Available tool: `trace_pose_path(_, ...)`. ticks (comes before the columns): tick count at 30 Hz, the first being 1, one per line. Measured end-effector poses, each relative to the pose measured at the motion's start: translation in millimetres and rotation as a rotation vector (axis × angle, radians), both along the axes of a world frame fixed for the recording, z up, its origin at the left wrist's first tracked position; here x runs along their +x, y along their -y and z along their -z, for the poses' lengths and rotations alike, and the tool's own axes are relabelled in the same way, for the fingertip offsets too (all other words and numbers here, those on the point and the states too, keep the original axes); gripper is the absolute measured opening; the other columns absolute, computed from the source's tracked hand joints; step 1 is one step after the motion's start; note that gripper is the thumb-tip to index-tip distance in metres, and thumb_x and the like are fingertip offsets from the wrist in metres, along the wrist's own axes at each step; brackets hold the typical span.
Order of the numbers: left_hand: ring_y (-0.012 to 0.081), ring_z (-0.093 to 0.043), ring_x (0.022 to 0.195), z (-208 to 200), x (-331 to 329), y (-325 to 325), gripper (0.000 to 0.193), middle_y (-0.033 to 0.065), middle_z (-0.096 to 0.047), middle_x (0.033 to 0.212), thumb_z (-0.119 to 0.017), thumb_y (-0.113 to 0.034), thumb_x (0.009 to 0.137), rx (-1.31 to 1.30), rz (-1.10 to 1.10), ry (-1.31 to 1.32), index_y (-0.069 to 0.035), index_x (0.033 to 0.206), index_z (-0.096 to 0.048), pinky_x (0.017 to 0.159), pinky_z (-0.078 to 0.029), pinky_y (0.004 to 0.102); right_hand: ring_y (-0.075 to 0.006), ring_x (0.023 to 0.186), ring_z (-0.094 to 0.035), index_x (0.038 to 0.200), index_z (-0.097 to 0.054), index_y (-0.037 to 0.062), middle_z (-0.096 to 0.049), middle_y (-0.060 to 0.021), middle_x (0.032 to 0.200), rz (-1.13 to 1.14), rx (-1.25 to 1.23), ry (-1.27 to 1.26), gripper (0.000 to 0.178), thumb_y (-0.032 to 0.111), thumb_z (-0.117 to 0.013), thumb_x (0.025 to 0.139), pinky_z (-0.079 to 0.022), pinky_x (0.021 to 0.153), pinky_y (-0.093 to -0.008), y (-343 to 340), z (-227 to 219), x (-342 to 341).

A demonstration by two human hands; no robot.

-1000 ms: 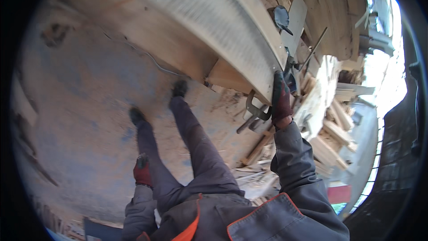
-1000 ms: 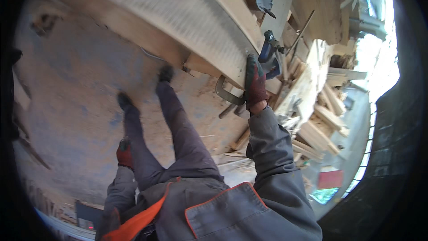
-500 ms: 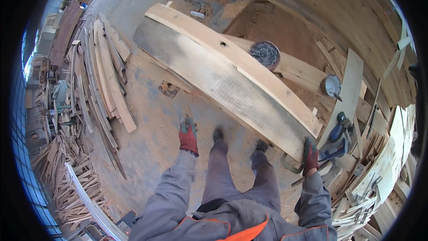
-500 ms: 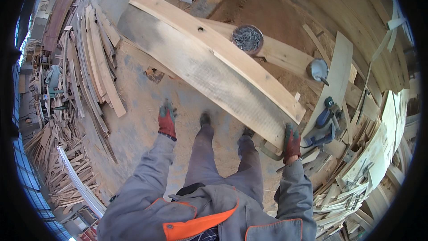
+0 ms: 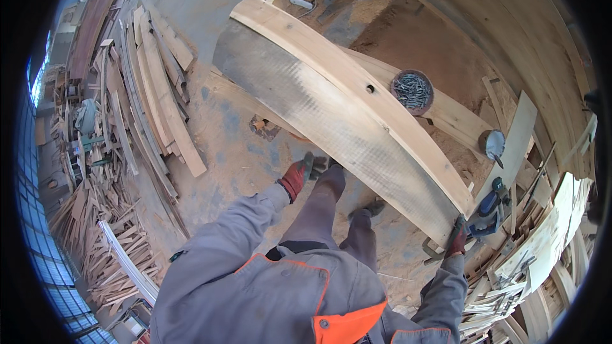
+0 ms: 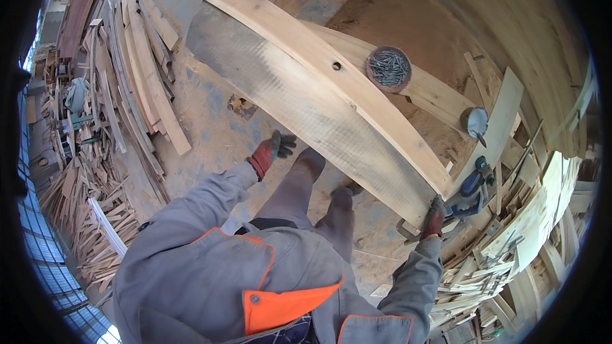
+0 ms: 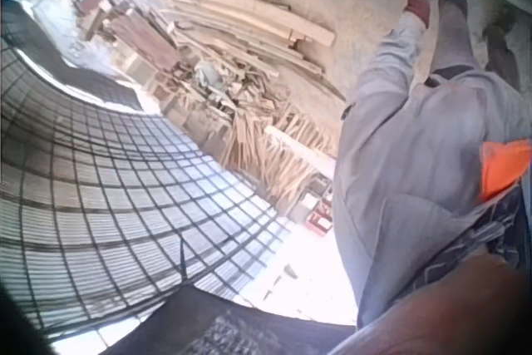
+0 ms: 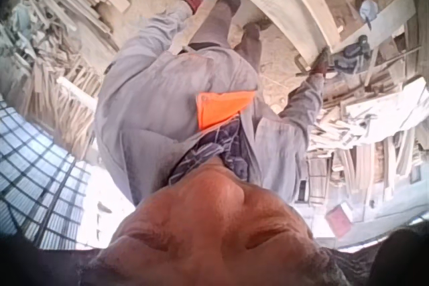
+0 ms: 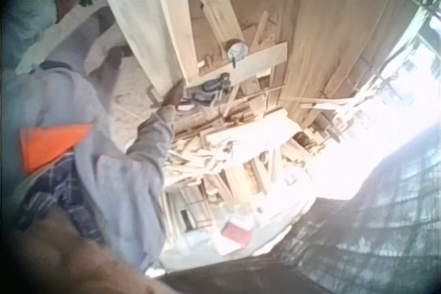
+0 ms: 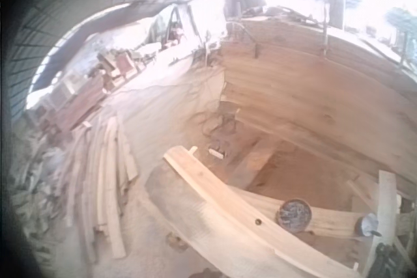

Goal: The person assembles a wooden frame by hammering nails into pre-drilled holes, using a clamp to hold pieces together, and a nail gun to fasten joints. They repeatedly adjust and align the frame components on a workbench.

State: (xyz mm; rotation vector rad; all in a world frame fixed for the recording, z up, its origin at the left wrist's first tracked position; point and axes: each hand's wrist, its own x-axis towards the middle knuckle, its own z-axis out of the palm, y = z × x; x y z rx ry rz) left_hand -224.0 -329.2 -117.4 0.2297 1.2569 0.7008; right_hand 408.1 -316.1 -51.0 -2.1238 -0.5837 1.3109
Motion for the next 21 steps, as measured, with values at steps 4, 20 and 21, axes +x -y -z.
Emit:
trace_pose_path(4, 0.0324, -0.057, 0.134, 28, -14, 18, 0.055, 0.0197, -0.057, 0.15, -0.054, -0.043, 0.108, 0.164, 0.482, -0.979, -0.003, 0.146, -0.056, 0.11, -0.047, 0.0426, -0.0181, 0.103, -0.066, 0.129, -0.069, 0.0035, -0.07, -0.005, 0.114, 0.023, 0.044, 0.03, 0.056, 0.052, -0.062, 0.103, -0.053, 0.091, -0.0362, 1, 9, -2)
trace_pose_path(20, 0.0318, -0.055, 0.137, 144, 46, -40, 0.052, 0.012, -0.058, 0.152, -0.054, -0.041, 0.105, 1.055, 1.076, -1.215, -0.014, 0.15, -0.055, 0.108, -0.047, 0.0485, -0.0244, 0.116, -0.064, 0.146, -0.053, 0.0071, -0.063, -0.0096, 0.137, -0.038, -0.01, 0.112, 0.054, 0.046, -0.057, 0.108, -0.052, 0.101, -0.0405, 30, 28, 35)
trace_pose_path(21, 0.0322, -0.056, 0.137, 125, 54, -31, 0.052, 0.0124, -0.059, 0.151, -0.055, -0.041, 0.105, 1.071, 1.047, -1.158, -0.014, 0.149, -0.056, 0.107, -0.048, 0.0486, -0.0244, 0.117, -0.064, 0.146, -0.053, 0.0066, -0.063, -0.0097, 0.137, -0.1, -0.018, 0.126, 0.054, 0.045, -0.058, 0.107, -0.051, 0.102, -0.0407, 32, 31, 38)
